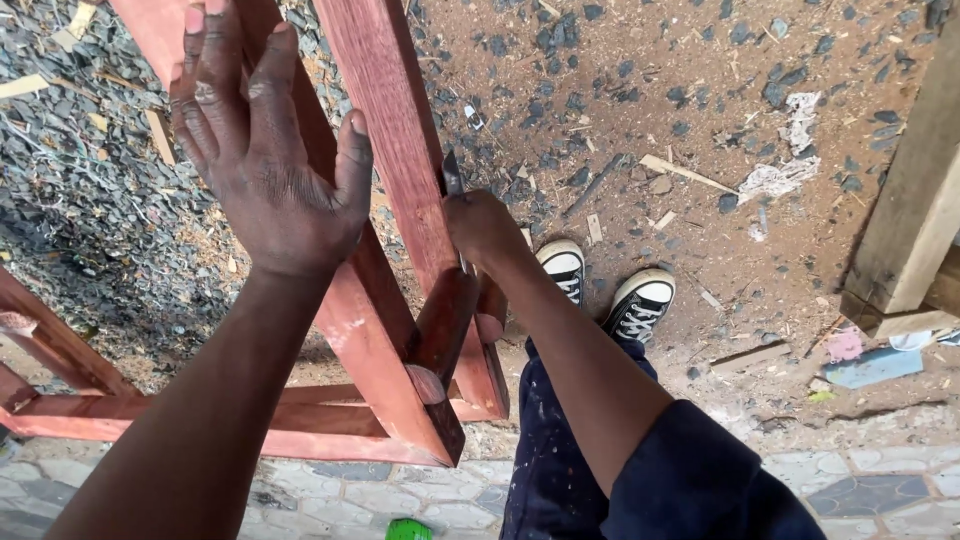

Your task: Sanding the surfaces and edges of a wooden frame using sandpaper to prepare it for finishing.

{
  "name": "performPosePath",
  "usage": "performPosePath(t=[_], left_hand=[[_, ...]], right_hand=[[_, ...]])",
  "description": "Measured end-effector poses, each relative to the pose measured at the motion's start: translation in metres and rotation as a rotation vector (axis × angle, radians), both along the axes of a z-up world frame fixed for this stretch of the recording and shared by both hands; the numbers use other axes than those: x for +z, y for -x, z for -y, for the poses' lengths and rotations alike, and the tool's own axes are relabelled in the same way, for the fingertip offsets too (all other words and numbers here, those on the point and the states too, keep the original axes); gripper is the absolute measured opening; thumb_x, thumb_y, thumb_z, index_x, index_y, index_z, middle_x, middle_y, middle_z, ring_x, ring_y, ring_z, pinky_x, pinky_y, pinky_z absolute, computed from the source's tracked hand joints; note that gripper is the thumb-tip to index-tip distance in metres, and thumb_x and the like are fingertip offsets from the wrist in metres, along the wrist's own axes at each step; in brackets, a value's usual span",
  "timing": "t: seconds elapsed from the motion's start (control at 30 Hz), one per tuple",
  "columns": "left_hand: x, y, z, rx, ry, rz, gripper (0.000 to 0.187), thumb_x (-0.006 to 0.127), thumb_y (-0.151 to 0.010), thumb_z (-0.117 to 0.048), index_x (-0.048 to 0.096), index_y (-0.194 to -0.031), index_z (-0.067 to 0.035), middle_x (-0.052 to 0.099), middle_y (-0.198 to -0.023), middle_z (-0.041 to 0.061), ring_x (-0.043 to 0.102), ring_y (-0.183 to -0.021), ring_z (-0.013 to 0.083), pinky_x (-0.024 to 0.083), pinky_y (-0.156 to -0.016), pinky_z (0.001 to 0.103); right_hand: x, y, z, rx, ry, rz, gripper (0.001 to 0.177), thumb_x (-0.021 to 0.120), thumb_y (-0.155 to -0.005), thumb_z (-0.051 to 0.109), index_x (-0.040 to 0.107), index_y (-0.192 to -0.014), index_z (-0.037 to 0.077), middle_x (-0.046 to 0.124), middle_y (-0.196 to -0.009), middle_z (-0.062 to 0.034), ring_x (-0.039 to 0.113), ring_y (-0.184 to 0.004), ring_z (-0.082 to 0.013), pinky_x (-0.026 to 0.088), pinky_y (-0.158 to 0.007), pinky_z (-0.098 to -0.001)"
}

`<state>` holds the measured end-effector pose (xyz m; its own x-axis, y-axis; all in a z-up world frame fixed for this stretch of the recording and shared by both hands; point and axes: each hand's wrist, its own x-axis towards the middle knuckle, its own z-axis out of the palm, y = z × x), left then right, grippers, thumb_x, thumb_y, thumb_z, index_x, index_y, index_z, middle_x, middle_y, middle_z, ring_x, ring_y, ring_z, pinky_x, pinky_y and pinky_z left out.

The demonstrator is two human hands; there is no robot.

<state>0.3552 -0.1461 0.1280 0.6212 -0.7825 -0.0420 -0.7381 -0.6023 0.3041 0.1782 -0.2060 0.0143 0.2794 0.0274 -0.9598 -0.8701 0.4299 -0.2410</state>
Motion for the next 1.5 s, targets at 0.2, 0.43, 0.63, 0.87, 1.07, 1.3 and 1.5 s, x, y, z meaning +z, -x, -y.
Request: performPosePath(t=[0.2,0.43,0.63,0.87,1.07,1.3,1.5], left_hand=[[0.005,0.001,0.008,-0.022,0.029,0.033,0.057,0.058,-0.114,-0.047,0.061,-0.154,-0.006,0.029,-0.165,0.014,0.029,-0.157,0.0382,0.032,-0.127,0.065],[0.007,0.001,0.009,-0.017,0.029,-0.005,0.061,0.054,-0.111,-0.048,0.062,-0.152,-0.005,0.031,-0.162,0.016,0.031,-0.155,0.0404,0.029,-0.127,0.066],[0.004,0.001,0.006,-0.016,0.026,0.002,0.059,0.056,-0.112,-0.048,0.064,-0.152,-0.006,0.027,-0.166,0.014,0.027,-0.158,0.0375,0.028,-0.130,0.065],[0.010,0.001,0.007,-0.016,-0.003,0.008,0.058,0.057,-0.110,-0.048,0.065,-0.149,-0.006,0.030,-0.165,0.014,0.028,-0.157,0.0370,0.029,-0.128,0.063],[0.005,-0.003,0.006,0.017,-0.029,0.003,0.064,0.053,-0.111,-0.054,0.061,-0.157,-0.010,0.027,-0.165,0.013,0.028,-0.158,0.0367,0.030,-0.129,0.066],[0.001,0.000,-0.001,-0.015,-0.004,0.019,0.059,0.058,-0.114,-0.052,0.061,-0.158,-0.013,0.022,-0.169,0.010,0.027,-0.161,0.0380,0.032,-0.130,0.068],[0.006,0.006,0.010,0.076,0.034,-0.019,0.066,0.046,-0.114,-0.053,0.034,-0.164,-0.011,0.029,-0.171,0.008,0.026,-0.165,0.0286,0.022,-0.140,0.057]], right_hand=[[-0.002,0.050,-0.026,-0.021,-0.034,-0.072,0.043,0.039,-0.107,0.029,0.047,-0.070,0.010,0.038,-0.059,-0.0032,0.033,-0.052,-0.0150,0.024,-0.054,-0.0386],[-0.018,0.066,-0.043,-0.154,0.014,-0.069,0.036,0.044,-0.106,0.025,0.057,-0.075,0.011,0.053,-0.067,-0.0054,0.050,-0.062,-0.0178,0.037,-0.060,-0.0362],[-0.014,0.027,-0.028,-0.177,-0.007,-0.133,0.034,0.049,-0.105,0.021,0.055,-0.074,0.009,0.048,-0.063,-0.0044,0.040,-0.056,-0.0158,0.027,-0.056,-0.0381],[0.003,0.060,-0.044,-0.170,-0.104,-0.183,0.034,0.047,-0.107,0.024,0.067,-0.098,-0.003,0.059,-0.081,-0.0124,0.059,-0.071,-0.0244,0.055,-0.059,-0.0374],[-0.027,0.060,-0.043,-0.475,-0.161,-0.308,0.027,0.057,-0.102,0.020,0.068,-0.117,0.001,0.072,-0.111,-0.0178,0.070,-0.095,-0.0284,0.064,-0.078,-0.0364],[-0.041,0.086,-0.074,-0.640,-0.098,-0.347,0.012,0.053,-0.097,0.011,0.063,-0.101,0.007,0.057,-0.081,-0.0088,0.058,-0.073,-0.0193,0.056,-0.063,-0.0329],[-0.004,0.058,-0.030,0.025,0.316,0.100,0.028,0.042,-0.106,0.023,0.054,-0.089,0.005,0.059,-0.073,-0.0131,0.050,-0.058,-0.0227,0.032,-0.056,-0.0446]])
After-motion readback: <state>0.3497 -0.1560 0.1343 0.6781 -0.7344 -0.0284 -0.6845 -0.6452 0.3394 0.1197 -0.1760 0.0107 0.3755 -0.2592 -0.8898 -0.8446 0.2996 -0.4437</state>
